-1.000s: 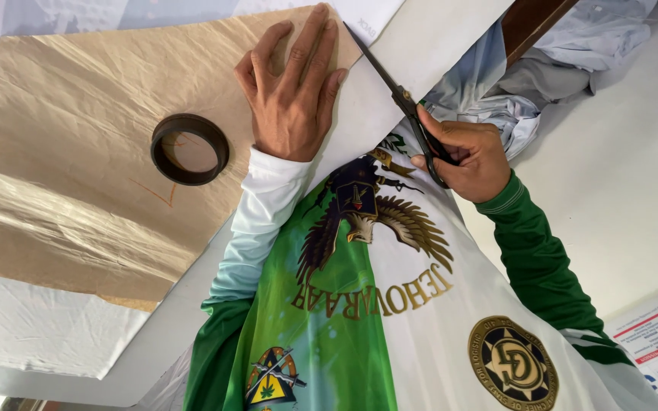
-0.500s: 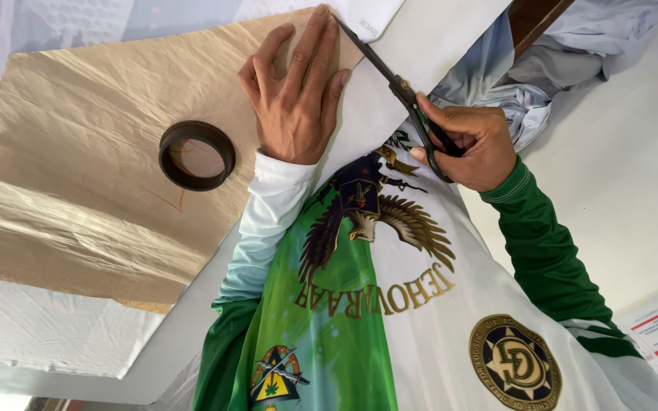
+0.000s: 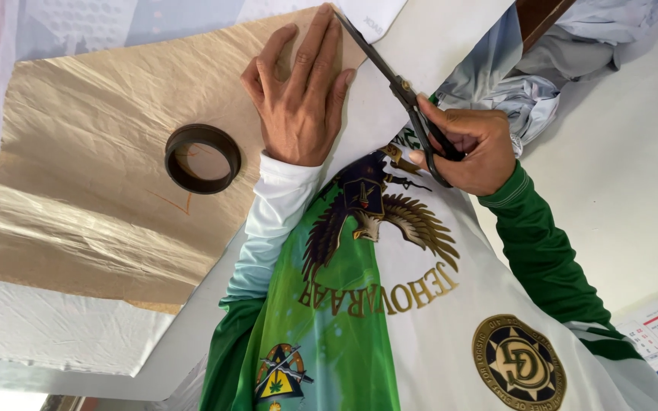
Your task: A person lays out a paper pattern on a piece of fabric and uses scissors to cut the fabric according to the pattern.
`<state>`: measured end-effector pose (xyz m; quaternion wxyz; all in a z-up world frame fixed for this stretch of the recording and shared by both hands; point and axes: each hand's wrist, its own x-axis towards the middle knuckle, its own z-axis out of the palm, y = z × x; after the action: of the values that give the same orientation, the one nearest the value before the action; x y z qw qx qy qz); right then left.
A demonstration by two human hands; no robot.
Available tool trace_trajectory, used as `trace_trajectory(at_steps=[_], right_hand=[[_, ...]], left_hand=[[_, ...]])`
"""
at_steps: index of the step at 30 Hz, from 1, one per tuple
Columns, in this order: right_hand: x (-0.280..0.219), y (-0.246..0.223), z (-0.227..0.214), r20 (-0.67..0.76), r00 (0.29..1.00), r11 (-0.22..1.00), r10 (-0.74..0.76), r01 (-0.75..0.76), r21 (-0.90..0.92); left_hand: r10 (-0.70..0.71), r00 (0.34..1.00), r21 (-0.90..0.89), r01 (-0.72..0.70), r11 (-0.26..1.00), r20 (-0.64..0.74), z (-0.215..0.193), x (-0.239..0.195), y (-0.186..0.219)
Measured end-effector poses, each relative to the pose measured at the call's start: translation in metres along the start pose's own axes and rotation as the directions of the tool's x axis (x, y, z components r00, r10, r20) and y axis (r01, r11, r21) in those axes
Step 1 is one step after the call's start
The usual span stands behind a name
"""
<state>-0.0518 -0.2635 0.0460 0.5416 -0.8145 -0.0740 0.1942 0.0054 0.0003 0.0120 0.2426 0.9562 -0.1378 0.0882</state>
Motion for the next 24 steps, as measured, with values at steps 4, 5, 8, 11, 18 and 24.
trace_trajectory(at_steps=[4, 5, 8, 11, 18, 24], right_hand=[[0.006, -0.001, 0.001, -0.003, 0.999, 0.999, -0.037, 0.037, -0.017], [0.006, -0.001, 0.001, 0.002, 0.999, 0.999, -0.034, 0.034, -0.016], [0.009, -0.008, 0.001, 0.020, 1.000, 0.999, -0.021, 0.022, -0.049], [0.008, -0.007, 0.003, 0.016, 1.000, 0.997, -0.022, 0.023, -0.072], [0.002, -0.008, 0.011, -0.002, 0.999, 0.996, -0.038, 0.038, -0.077], [0.004, -0.016, 0.020, -0.060, 0.998, 0.999, 0.033, -0.034, -0.018]], left_hand=[[0.005, 1.000, 0.000, -0.005, 1.000, -0.009, 0.001, 0.001, 0.000], [0.003, 1.000, 0.003, -0.003, 1.000, -0.010, 0.001, 0.000, 0.000], [-0.019, 1.000, -0.006, 0.019, 1.000, 0.019, 0.002, -0.001, 0.000], [-0.010, 1.000, 0.008, 0.010, 1.000, 0.015, 0.001, 0.000, 0.000], [-0.014, 1.000, -0.007, 0.014, 1.000, 0.018, 0.001, -0.001, 0.000], [-0.025, 1.000, -0.032, 0.026, 0.999, 0.013, -0.001, 0.001, 0.001]])
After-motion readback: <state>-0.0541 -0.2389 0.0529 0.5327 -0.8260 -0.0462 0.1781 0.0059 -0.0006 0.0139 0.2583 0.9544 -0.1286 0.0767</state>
